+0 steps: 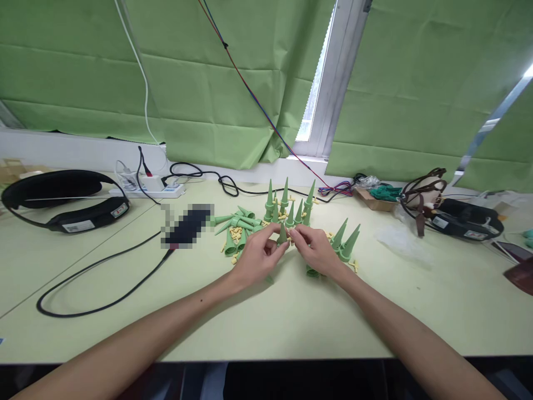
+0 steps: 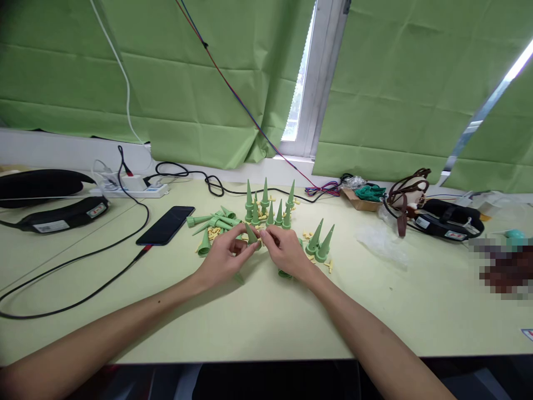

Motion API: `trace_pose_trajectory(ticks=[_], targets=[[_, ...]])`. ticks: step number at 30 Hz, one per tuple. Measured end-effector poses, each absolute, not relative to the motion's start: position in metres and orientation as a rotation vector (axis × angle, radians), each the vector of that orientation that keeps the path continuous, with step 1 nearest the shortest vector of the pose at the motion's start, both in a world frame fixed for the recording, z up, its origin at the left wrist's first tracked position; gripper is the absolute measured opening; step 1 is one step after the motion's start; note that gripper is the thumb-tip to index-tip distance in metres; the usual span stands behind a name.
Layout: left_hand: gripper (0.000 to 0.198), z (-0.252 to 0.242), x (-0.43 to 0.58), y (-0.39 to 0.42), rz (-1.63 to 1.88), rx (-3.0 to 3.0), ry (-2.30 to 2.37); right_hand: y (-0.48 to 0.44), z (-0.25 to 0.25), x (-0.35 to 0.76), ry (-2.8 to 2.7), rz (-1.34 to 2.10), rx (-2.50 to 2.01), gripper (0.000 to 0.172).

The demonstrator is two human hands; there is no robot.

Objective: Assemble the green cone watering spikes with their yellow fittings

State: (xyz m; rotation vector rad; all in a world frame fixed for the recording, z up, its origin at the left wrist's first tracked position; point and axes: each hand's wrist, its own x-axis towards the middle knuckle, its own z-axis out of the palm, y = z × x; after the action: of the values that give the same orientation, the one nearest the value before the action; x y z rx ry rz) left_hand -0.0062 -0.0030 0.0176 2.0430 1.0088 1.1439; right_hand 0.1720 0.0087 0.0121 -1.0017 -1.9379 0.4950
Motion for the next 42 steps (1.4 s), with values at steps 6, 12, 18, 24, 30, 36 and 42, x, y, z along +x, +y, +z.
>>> trace_pose_trajectory(ticks=[6, 12, 18, 24, 30, 36, 42], targets=[[0.018, 0.0164, -0.0063, -0.0034, 1.167, 2.089, 1.047, 0.0090, 0.0108, 0.1721, -1.939, 0.494, -0.982, 0.036], [0.037, 0.0200, -0.0050, -0.0065, 1.154, 2.015, 1.067, 0.0091, 0.0119, 0.1724, -1.877, 0.454, -1.006, 0.037], [0.031, 0.0231, -0.0049, -0.0064, 1.226, 1.829, 1.115, 0.0081, 0.0149, 0.1733, -1.746, 0.464, -1.063, 0.036], [0.047, 0.0202, -0.0063, 0.0005, 1.109, 1.798, 1.120, 0.0072, 0.0159, 0.1733, -1.735, 0.459, -1.032, 0.035], [0.057, 0.0221, -0.0046, 0.0005, 0.949, 1.728, 1.097, 0.0056, 0.0166, 0.1738, -1.801, 0.496, -0.977, 0.030], [0.052, 0.0253, -0.0049, 0.0001, 0.937, 1.689, 1.047, 0.0059, 0.0154, 0.1742, -1.819, 0.515, -0.978, 0.028], [0.041, 0.0211, -0.0062, 0.0018, 0.953, 1.746, 1.055, 0.0066, 0.0150, 0.1747, -1.813, 0.517, -0.992, 0.027]])
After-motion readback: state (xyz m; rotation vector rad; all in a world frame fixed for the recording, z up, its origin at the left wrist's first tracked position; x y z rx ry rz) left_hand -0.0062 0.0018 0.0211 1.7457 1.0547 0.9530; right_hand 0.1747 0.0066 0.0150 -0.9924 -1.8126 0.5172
